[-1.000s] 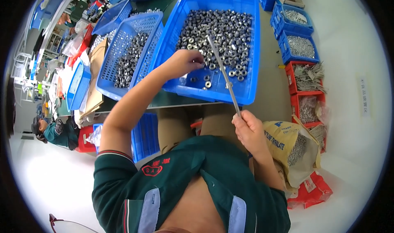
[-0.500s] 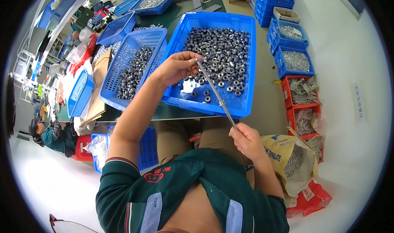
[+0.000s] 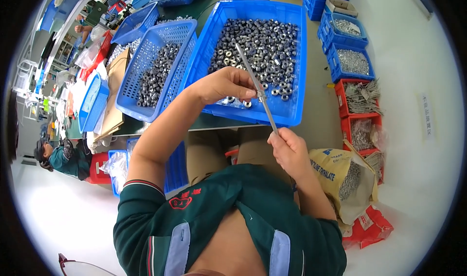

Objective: The recorder picks up small metal rings from a blue plastic basket and slides them onto a thin metal rod held in the other hand.

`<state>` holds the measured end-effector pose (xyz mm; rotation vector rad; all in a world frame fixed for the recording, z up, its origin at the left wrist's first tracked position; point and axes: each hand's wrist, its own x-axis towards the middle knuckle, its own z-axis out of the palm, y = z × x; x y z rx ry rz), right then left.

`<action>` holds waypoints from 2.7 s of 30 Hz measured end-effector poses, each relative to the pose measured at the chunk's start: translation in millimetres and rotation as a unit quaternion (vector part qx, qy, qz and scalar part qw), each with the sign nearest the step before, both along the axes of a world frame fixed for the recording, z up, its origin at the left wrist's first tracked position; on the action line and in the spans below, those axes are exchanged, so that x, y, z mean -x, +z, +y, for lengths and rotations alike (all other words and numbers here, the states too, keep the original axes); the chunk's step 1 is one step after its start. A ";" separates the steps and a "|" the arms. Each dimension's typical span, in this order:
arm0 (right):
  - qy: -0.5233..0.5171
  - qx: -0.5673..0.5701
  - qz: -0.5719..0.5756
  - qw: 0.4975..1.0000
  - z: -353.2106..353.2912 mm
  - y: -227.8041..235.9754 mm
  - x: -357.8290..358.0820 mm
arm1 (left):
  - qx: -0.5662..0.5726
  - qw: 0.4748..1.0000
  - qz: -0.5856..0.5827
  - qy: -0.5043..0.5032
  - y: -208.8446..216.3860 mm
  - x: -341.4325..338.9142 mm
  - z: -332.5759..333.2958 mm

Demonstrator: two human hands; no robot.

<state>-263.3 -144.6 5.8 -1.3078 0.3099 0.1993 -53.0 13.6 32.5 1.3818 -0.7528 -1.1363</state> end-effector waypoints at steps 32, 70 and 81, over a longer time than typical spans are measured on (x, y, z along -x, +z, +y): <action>-0.015 0.011 0.028 0.999 -13.2 -3.3 2.1 | -0.151 0.975 -0.144 0.077 -15.4 -52.7 27.0; 0.031 -0.075 -0.004 0.997 -1.0 9.2 1.9 | 0.081 0.992 0.069 0.063 -5.1 -21.6 -1.5; 0.019 -0.081 -0.011 0.997 -1.2 5.5 -1.9 | 0.047 0.997 0.054 0.012 -9.0 -6.4 -12.4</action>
